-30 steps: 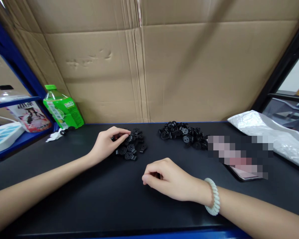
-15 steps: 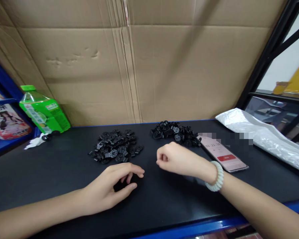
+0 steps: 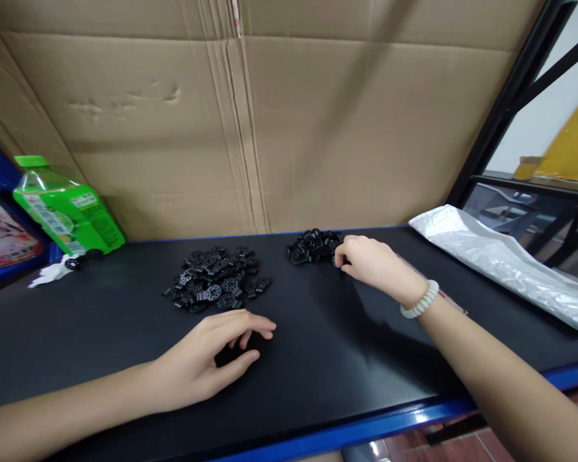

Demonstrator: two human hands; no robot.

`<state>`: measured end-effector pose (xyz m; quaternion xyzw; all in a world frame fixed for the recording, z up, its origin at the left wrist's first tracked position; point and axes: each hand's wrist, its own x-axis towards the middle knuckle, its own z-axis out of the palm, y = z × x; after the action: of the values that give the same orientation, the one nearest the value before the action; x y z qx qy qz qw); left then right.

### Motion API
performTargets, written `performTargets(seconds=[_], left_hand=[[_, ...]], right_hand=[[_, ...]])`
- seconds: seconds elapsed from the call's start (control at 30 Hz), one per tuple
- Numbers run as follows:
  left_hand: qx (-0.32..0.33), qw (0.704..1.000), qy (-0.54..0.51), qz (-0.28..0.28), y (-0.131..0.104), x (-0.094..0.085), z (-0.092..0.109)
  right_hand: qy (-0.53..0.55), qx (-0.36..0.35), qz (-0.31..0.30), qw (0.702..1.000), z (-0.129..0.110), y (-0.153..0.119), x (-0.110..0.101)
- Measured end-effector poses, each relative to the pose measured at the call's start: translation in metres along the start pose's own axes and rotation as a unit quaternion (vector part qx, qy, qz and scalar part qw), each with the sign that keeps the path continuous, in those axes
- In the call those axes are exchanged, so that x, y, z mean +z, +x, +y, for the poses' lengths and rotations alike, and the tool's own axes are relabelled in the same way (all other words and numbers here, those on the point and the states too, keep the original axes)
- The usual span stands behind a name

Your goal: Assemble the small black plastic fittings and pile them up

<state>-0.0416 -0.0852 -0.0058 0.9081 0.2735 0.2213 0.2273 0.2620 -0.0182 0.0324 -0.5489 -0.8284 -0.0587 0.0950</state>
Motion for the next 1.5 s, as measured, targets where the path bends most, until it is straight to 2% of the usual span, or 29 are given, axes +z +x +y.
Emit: performTargets(seconds=[0.27,0.37,0.47,0.57,0.73,0.9,1.0,1.07,1.23,1.37,1.5], left_hand=[[0.002,1.000,0.003,0.000,0.001,-0.001,0.001],[0.003,1.000,0.004,0.001,0.001,-0.001,0.000],[-0.002,1.000,-0.002,0.002,0.000,0.000,0.000],[-0.017,1.000,-0.010,0.005,0.000,0.001,-0.001],[-0.044,0.998,-0.037,0.011,0.003,0.000,0.000],[-0.122,0.983,-0.134,0.040,0.008,-0.001,0.004],[-0.172,0.962,-0.205,0.049,0.009,0.001,0.005],[-0.197,0.951,-0.232,0.056,0.009,0.003,0.006],[-0.216,0.926,-0.296,0.093,0.008,0.002,0.006],[-0.214,0.917,-0.313,0.122,0.009,-0.001,0.003],[-0.206,0.918,-0.298,0.163,0.008,-0.002,-0.001]], right_hand=[[-0.023,-0.003,0.000,1.000,-0.001,-0.001,-0.001],[0.015,-0.016,0.009,1.000,-0.001,0.001,-0.002],[0.095,-0.013,0.059,0.994,-0.005,0.003,-0.005],[0.232,0.023,0.086,0.969,-0.012,0.002,-0.009],[0.404,0.091,0.120,0.902,-0.027,-0.001,-0.010],[0.536,0.081,0.063,0.838,-0.066,-0.007,-0.001],[0.537,0.058,0.088,0.837,-0.094,-0.015,0.012],[0.527,0.017,0.090,0.845,-0.106,-0.020,0.021],[0.534,-0.068,0.062,0.841,-0.104,-0.024,0.022],[0.520,-0.128,0.006,0.845,-0.096,-0.024,0.017],[0.527,-0.124,-0.047,0.839,-0.100,-0.025,0.021]])
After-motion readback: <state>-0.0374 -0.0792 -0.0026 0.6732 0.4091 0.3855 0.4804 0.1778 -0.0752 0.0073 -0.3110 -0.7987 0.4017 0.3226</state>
